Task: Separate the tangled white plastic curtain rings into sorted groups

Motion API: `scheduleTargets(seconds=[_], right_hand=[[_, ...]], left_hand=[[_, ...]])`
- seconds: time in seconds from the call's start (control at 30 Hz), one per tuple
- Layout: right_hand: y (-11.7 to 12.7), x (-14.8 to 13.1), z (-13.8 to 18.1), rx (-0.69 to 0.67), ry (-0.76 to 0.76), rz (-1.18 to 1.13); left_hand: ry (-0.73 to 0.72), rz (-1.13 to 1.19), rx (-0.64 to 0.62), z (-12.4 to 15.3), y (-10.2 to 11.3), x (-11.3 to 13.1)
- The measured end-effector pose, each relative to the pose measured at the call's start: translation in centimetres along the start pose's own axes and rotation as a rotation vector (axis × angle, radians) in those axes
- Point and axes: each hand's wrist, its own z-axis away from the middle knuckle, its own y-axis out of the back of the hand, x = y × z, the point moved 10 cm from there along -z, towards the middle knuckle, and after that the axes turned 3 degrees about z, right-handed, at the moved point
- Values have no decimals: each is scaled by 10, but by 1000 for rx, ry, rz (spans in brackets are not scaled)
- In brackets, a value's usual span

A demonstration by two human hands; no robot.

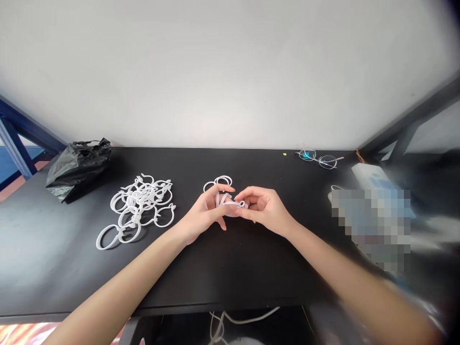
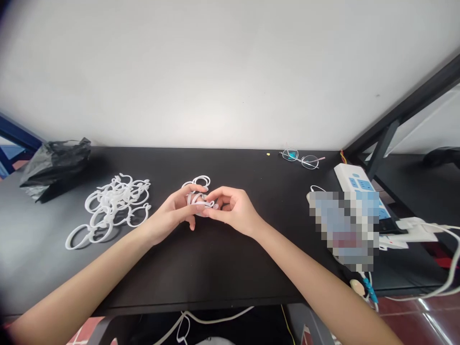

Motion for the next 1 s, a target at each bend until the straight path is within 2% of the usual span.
scheduleTargets(seconds=[0.1, 0.2, 0.27, 0.37, 0.47, 0.57, 0.67, 0.8, 0.9, 1.0], right_hand=[[13, -1, -5, 126, 46, 96], [23, -13, -15, 246, 176, 384], [12, -19, -28, 177, 271, 637], [-7, -21, -46, 52, 331, 927], [-18, -19, -57, -50, 310, 1058], [-18, -18, -57, -61, 263, 1110], [-10, -16, -49, -21, 210, 1018], [2, -17, -37, 26, 129, 622], [-8, -27, -33, -90, 124, 426], [-26, -21, -32, -309, -30, 221]], left_hand=[[52, 153, 64, -1, 13, 0], [28, 388, 196, -1, 33, 8], [-33, 463, 276, 0, 46, 16], [-102, 387, 323, 2, 56, 24], [-117, 219, 342, 0, 61, 25], [-96, 128, 373, -1, 65, 23], [-97, 130, 399, 0, 69, 23], [-140, 153, 393, 1, 68, 27], [-137, 144, 406, 2, 66, 27], [-143, 100, 381, 3, 63, 30]])
